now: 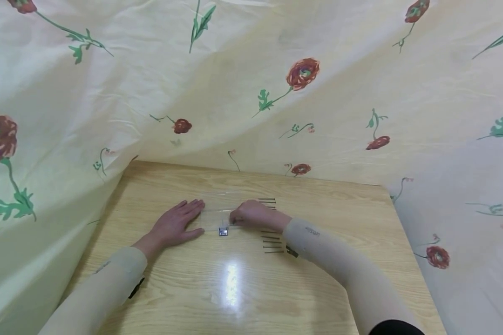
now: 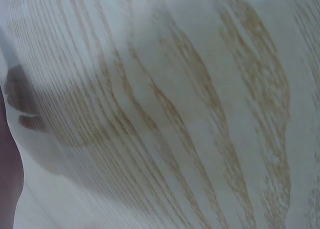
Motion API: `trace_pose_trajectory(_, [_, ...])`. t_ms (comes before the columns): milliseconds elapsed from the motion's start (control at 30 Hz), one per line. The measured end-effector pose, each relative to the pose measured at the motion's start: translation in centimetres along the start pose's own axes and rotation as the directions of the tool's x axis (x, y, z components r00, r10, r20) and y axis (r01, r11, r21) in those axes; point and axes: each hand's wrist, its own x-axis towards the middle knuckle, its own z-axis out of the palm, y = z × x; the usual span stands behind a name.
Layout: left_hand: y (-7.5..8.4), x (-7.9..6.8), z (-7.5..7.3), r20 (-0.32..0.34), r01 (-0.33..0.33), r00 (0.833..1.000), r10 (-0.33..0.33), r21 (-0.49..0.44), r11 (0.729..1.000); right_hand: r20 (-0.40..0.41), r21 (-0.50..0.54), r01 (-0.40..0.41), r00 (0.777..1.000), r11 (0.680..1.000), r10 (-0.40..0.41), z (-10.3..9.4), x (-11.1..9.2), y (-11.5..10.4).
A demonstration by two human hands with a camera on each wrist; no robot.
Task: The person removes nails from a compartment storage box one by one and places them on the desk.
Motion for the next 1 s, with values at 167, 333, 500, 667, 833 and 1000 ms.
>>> trace_pose_trajectory(167, [-0.1, 0.0, 0.1, 0.0, -0.001, 1.0, 0.001, -0.005, 1.0, 0.035, -0.11, 0.01, 0.999, 0.994, -0.006, -0.1, 0.5, -0.3])
trace_pose_trajectory(333, [-0.2, 0.0, 0.2, -0.013, -0.011, 1.0, 0.011, -0.005, 1.0, 0.079, -0.182, -0.008, 0.997, 0.983, 0.023, -0.3, 0.7, -0.7])
trace_pose_trajectory(500, [-0.4, 0.0, 0.4, -0.03, -0.023, 0.999, 0.023, 0.013, 1.0, 0.095, -0.247, 0.016, 0.995, 0.969, 0.008, -0.4, 0.7, -1.2])
trace_pose_trajectory(667, [0.0, -0.2, 0.6, -0.027, -0.018, 0.999, 0.018, 0.004, 1.0, 0.112, -0.272, 0.04, 0.994, 0.962, -0.01, -0.3, 0.4, -1.4])
trace_pose_trajectory(833, [0.4, -0.4, 0.7, -0.021, -0.009, 1.0, 0.009, 0.0, 1.0, 0.141, -0.272, 0.061, 0.99, 0.96, -0.022, -0.3, 0.2, -1.6])
trace_pose_trajectory(1000, [0.9, -0.6, 0.8, -0.019, -0.006, 1.0, 0.006, 0.004, 1.0, 0.147, -0.308, 0.102, 0.987, 0.946, -0.058, -0.1, -0.2, -1.6])
